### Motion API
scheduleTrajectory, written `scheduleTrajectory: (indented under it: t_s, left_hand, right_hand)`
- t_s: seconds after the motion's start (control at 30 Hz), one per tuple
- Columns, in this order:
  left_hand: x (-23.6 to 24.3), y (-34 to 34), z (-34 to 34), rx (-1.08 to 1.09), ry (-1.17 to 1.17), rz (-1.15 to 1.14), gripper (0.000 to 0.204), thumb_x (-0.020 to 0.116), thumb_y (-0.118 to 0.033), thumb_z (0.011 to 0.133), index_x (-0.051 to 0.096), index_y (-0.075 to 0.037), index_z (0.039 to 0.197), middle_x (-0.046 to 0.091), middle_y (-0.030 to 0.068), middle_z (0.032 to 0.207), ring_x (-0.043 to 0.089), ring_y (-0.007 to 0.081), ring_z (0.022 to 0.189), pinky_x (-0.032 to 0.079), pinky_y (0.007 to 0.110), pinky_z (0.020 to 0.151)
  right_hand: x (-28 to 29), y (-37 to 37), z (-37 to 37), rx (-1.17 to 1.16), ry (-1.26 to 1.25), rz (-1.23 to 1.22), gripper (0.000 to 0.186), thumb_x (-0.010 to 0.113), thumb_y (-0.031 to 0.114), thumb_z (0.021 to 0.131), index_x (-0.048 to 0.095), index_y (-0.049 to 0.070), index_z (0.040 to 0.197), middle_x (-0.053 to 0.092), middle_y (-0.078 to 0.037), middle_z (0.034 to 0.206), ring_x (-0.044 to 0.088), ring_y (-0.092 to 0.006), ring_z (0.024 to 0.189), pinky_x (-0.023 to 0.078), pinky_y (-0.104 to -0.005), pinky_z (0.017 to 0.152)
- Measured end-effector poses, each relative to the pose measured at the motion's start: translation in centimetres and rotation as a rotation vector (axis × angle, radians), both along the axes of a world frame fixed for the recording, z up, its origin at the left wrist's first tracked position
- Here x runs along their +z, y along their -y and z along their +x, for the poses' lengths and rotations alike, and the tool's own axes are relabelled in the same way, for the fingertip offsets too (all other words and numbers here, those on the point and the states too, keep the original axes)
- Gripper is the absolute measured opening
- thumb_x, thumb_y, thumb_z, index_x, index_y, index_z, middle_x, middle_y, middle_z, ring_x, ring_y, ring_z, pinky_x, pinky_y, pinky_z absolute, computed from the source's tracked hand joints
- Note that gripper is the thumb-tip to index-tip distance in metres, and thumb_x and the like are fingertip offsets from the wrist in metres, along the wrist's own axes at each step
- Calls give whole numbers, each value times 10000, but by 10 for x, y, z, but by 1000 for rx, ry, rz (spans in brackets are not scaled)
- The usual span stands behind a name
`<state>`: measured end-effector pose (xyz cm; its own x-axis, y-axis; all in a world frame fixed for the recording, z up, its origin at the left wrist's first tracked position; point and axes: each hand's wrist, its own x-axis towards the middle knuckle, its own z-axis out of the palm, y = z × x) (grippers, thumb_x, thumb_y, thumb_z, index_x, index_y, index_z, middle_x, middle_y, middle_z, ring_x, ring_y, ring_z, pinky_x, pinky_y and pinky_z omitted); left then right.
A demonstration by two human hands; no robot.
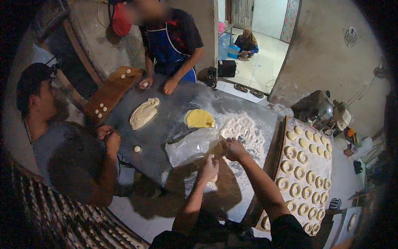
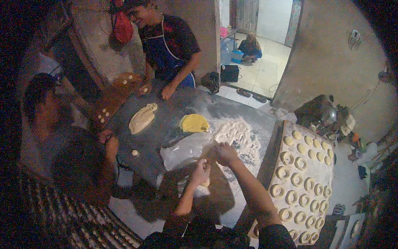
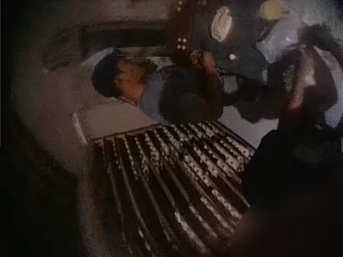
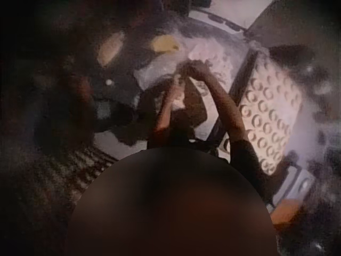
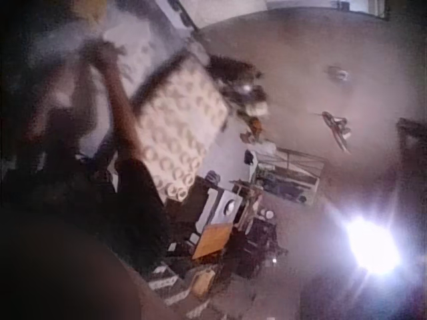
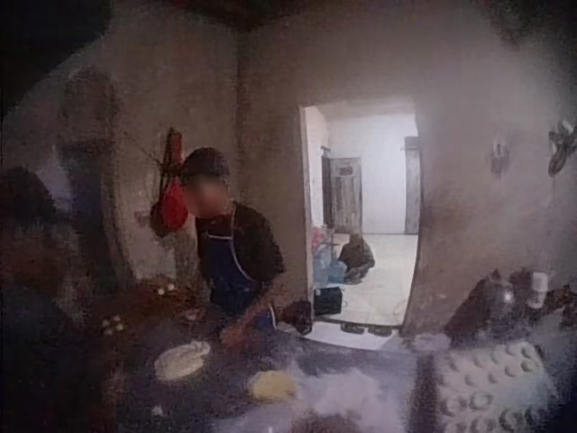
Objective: The person shapes small dough pieces into ring forms by hand and places them on a floured wooden board. Other people in the room also shape dough and arrange pieces on trays. The camera wearer repeatedly forms dough rings and arranges them in rows on the board.
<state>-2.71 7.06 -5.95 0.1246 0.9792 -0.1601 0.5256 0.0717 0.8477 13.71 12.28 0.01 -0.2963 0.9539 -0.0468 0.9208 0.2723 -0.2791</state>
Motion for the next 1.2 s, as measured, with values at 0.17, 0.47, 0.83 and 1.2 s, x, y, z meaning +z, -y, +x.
scheduleTrajectory:
  t_s: [0.17, 0.47, 0.83, 1.2]
  left_hand:
    - [-37, -13, 9, 38, 359, 89, 472, 539, -314, 921, 449, 33, 1227, 642, 179, 953, 647, 243, 847, 504, 337, 743]
    - [105, 9, -14, -228, 718, 150, 234, 668, -138, 837, 586, 34, 973, 635, 91, 891, 610, 128, 818, 497, 263, 697]
    - [87, 14, 6, -181, 736, 430, 378, 493, 18, 824, 430, -27, 1194, 505, 139, 925, 538, 314, 870, 445, 359, 763]
    - [106, 41, 44, -329, 293, 579, 155, 419, -144, 941, 443, -40, 1055, 606, 172, 792, 617, 368, 686, 472, 440, 574]
  right_hand:
    - [31, 23, 6, 17, -1066, -438, 313, 628, 97, 861, 418, 47, 1087, 619, -113, 899, 606, -193, 849, 486, -327, 715]
    - [82, 84, -16, -263, -1342, -165, 548, 693, -1, 736, 345, 67, 1154, 598, -112, 879, 601, -203, 820, 492, -333, 676]
    - [81, 102, -37, -229, -1755, -236, 431, 585, 279, 864, 437, 66, 1208, 606, -78, 912, 579, -199, 857, 460, -325, 795]
    - [97, 134, -10, -608, -1433, -7, 593, 446, 524, 907, 319, 97, 1297, 602, -112, 873, 623, -195, 732, 513, -301, 645]
